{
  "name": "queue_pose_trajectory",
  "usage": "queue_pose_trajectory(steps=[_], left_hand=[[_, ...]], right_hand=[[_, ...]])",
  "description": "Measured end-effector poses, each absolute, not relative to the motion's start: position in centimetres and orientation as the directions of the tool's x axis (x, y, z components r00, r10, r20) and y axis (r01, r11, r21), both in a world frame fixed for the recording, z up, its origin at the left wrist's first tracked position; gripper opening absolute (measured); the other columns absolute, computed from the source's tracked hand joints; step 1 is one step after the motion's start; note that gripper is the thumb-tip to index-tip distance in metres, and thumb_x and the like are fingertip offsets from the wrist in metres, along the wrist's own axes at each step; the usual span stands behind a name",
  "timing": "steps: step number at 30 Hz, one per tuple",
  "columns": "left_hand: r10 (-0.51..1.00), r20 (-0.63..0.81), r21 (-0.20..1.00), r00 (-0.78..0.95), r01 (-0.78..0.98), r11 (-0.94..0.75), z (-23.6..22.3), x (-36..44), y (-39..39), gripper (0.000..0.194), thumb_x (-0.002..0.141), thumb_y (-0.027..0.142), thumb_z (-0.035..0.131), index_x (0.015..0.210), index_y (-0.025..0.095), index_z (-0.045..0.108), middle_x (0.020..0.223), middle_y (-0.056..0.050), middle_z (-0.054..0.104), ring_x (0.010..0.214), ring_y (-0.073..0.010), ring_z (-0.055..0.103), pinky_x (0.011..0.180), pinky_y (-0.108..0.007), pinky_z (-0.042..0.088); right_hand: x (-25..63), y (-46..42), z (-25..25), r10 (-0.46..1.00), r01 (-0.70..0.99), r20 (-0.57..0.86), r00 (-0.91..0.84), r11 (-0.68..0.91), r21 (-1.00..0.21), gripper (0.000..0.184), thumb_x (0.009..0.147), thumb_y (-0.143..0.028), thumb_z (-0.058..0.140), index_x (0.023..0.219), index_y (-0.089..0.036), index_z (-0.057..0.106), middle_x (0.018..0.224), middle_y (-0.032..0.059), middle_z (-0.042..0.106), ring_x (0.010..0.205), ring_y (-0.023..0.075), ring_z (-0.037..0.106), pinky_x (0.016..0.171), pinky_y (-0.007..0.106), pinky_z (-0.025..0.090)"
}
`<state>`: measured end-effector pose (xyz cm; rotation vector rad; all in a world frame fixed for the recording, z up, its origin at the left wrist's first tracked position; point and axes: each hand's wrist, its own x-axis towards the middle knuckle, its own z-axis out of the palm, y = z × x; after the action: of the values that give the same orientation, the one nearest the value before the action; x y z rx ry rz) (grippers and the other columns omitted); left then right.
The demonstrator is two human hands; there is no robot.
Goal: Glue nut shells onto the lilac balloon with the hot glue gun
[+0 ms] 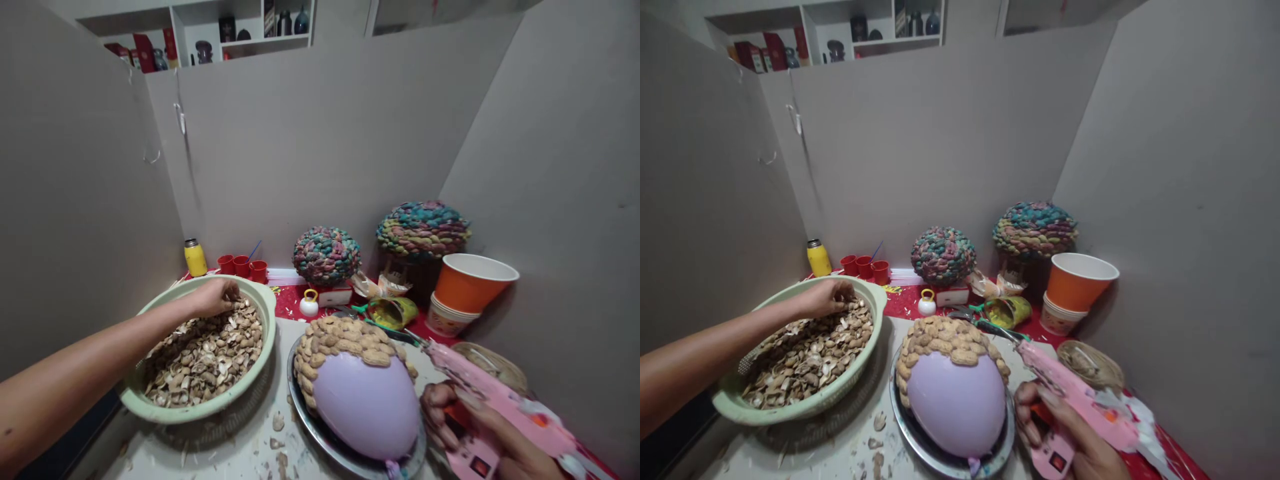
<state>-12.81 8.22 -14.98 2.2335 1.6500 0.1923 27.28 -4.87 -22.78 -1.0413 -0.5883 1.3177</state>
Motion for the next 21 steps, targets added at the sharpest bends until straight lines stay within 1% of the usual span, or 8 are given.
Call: queue_pose_trajectory(steps=[3, 6, 10, 13, 15, 16, 18, 21], left_hand=[[0.945, -0.094, 0.398, 0.314, 0.882, -0.253, -15.2, -12.9, 8.0, 0.033, 0.091, 0.031, 0.059, 0.121, 0.017, 0.057, 0.121, -0.01, 0.061, 0.1, -0.0241, 0.063, 0.083, -0.045, 0.054], [0.946, -0.102, 0.457, 0.309, 0.859, -0.232, -15.4, -13.0, 7.7, 0.033, 0.091, 0.031, 0.06, 0.121, 0.017, 0.058, 0.122, -0.01, 0.061, 0.101, -0.0243, 0.063, 0.083, -0.045, 0.054], [0.95, -0.093, 0.597, 0.297, 0.78, -0.186, -15.1, -13.0, 7.7, 0.031, 0.091, 0.031, 0.059, 0.118, 0.017, 0.059, 0.12, -0.009, 0.062, 0.099, -0.0238, 0.063, 0.082, -0.044, 0.055], [0.949, -0.083, 0.743, 0.303, 0.653, -0.144, -14.0, -13.2, 7.5, 0.028, 0.089, 0.03, 0.063, 0.113, 0.015, 0.061, 0.102, -0.006, 0.067, 0.086, -0.0201, 0.065, 0.076, -0.039, 0.055], [0.944, -0.086, 0.837, 0.317, 0.537, -0.104, -13.0, -13.5, 7.2, 0.032, 0.085, 0.029, 0.067, 0.113, 0.014, 0.061, 0.091, -0.005, 0.069, 0.077, -0.0174, 0.065, 0.074, -0.036, 0.053], [0.941, -0.091, 0.876, 0.326, 0.476, -0.08, -12.6, -13.7, 7.0, 0.035, 0.082, 0.03, 0.069, 0.114, 0.015, 0.061, 0.09, -0.005, 0.07, 0.075, -0.0169, 0.065, 0.075, -0.035, 0.053], [0.933, -0.104, 0.933, 0.344, 0.358, -0.029, -11.8, -14.0, 6.3, 0.041, 0.078, 0.031, 0.072, 0.115, 0.016, 0.062, 0.094, -0.007, 0.071, 0.078, -0.0173, 0.066, 0.079, -0.036, 0.052], [0.925, -0.12, 0.974, 0.361, 0.222, 0.04, -11.2, -14.0, 5.0, 0.043, 0.073, 0.031, 0.076, 0.113, 0.019, 0.064, 0.097, -0.008, 0.071, 0.082, -0.0171, 0.067, 0.084, -0.037, 0.051]], right_hand=[[27.4, -4.8, -22.9, 0.968, -0.498, -0.22, 0.12, -0.133, -0.857, 0.029, 0.044, -0.036, 0.088, 0.061, -0.018, 0.072, 0.062, 0.0045, 0.06, 0.051, 0.0148, 0.049, 0.044, 0.024, 0.051], [27.7, -4.8, -23.3, 0.979, -0.517, -0.188, 0.076, -0.122, -0.847, 0.027, 0.052, -0.037, 0.086, 0.065, -0.018, 0.073, 0.064, 0.005, 0.061, 0.053, 0.0145, 0.049, 0.046, 0.023, 0.05], [27.9, -4.9, -23.5, 0.986, -0.54, -0.164, 0.025, -0.125, -0.832, 0.022, 0.061, -0.036, 0.084, 0.069, -0.018, 0.074, 0.066, 0.0047, 0.061, 0.056, 0.0143, 0.05, 0.05, 0.022, 0.05], [27.9, -5.0, -23.4, 0.989, -0.54, -0.151, 0.003, -0.125, -0.833, 0.023, 0.062, -0.038, 0.084, 0.068, -0.018, 0.073, 0.065, 0.0034, 0.061, 0.056, 0.0136, 0.051, 0.051, 0.022, 0.05], [27.9, -5.0, -23.4, 0.989, -0.534, -0.146, 0.002, -0.122, -0.837, 0.026, 0.061, -0.039, 0.085, 0.07, -0.018, 0.073, 0.065, 0.003, 0.061, 0.055, 0.0131, 0.051, 0.05, 0.022, 0.049], [28.0, -5.0, -23.5, 0.989, -0.532, -0.147, 0.005, -0.121, -0.838, 0.027, 0.061, -0.04, 0.085, 0.07, -0.018, 0.073, 0.066, 0.003, 0.062, 0.055, 0.0129, 0.051, 0.05, 0.021, 0.049], [28.1, -5.1, -23.6, 0.99, -0.527, -0.143, 0.008, -0.118, -0.842, 0.028, 0.061, -0.041, 0.085, 0.071, -0.018, 0.073, 0.066, 0.0028, 0.062, 0.054, 0.0122, 0.05, 0.05, 0.021, 0.049], [28.1, -5.0, -23.7, 0.991, -0.515, -0.132, -0.001, -0.114, -0.849, 0.028, 0.063, -0.042, 0.084, 0.071, -0.018, 0.072, 0.064, 0.0025, 0.062, 0.053, 0.0122, 0.051, 0.05, 0.021, 0.047]])
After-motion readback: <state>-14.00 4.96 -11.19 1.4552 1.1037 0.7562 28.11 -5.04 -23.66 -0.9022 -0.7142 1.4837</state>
